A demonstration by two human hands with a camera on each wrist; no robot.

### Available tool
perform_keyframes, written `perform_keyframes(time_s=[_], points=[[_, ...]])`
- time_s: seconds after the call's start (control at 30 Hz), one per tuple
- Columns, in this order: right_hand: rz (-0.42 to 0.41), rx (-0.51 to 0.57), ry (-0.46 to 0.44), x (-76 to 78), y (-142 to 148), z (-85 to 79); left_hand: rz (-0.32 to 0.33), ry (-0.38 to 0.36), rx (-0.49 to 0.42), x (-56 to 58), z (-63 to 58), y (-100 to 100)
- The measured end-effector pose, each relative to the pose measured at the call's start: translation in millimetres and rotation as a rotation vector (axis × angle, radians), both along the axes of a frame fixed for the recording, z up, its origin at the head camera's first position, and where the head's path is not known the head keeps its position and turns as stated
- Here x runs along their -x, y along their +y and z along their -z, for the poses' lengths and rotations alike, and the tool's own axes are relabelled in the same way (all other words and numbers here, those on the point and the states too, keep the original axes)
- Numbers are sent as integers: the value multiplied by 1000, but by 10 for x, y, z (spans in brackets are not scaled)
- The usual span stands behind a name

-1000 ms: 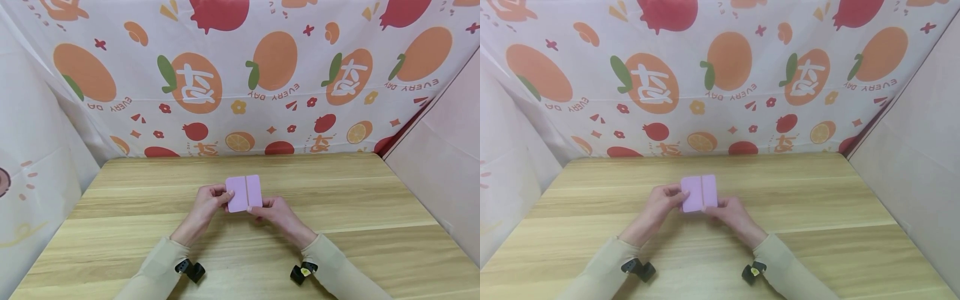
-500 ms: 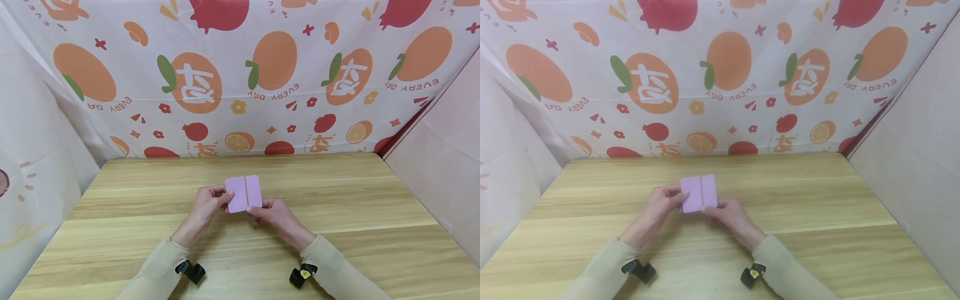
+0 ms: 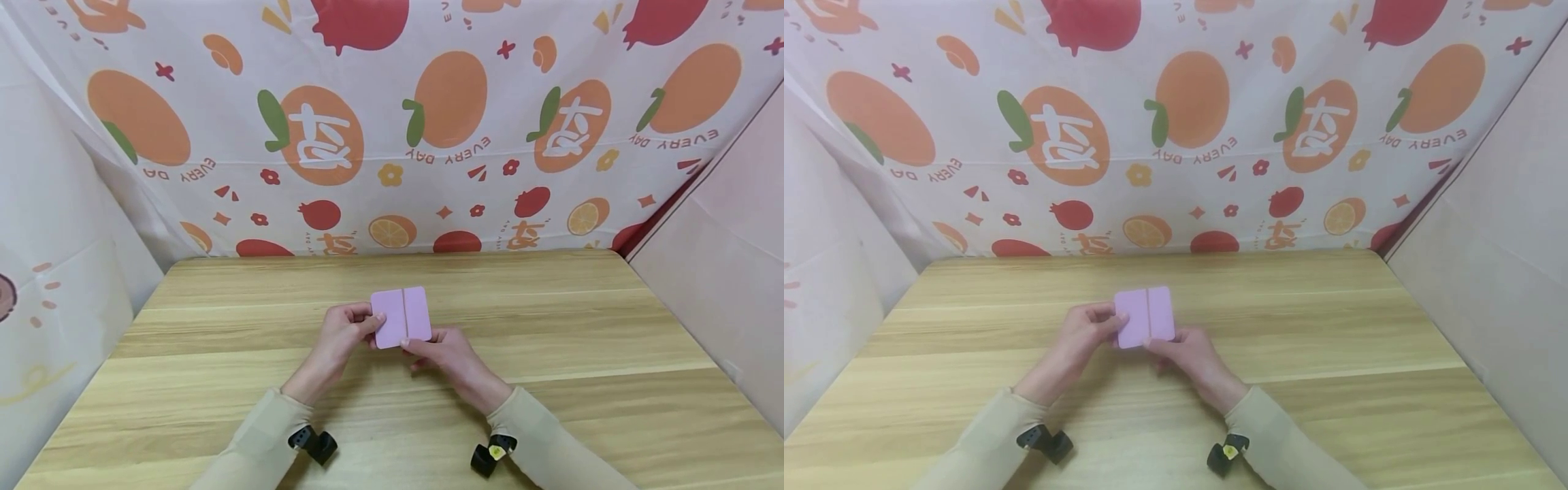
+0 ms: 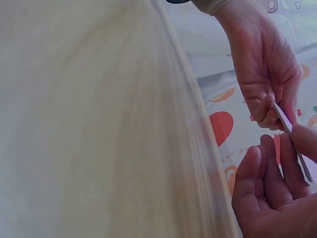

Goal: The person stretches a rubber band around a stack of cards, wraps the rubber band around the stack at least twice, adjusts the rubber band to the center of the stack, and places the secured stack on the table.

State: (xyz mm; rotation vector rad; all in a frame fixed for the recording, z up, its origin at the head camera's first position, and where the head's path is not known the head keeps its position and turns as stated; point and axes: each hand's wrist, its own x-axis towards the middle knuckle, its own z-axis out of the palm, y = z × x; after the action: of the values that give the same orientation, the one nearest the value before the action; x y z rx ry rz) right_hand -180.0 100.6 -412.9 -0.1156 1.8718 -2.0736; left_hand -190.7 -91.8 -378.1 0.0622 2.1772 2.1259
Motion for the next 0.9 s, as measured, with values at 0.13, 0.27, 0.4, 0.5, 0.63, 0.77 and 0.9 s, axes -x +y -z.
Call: perform_keyframes(time_s=[0.13,0.27,0.4,0.5,0.63,0.77,0.9], points=[[-1,43,-40,-15,-7,-1,2,-6,-11,4,6,-2],[-1,64,-62,-16,-9,-1,2,-12,-11,15,11,-10],[-4,54,-61,-4,5,-6,8,-19,-12,28,18,-22],[-11,21,-25,18,34,-24,21,-24,-13,28,16,-27],[-12,-13,41,61,87,-82,39,-20,-13,22,10,-27],[20,-59,114,100,142,-143,57,-18,-13,12,15,-18],[64,-94,208,138,199,-180,84,-20,-11,4,28,-7]])
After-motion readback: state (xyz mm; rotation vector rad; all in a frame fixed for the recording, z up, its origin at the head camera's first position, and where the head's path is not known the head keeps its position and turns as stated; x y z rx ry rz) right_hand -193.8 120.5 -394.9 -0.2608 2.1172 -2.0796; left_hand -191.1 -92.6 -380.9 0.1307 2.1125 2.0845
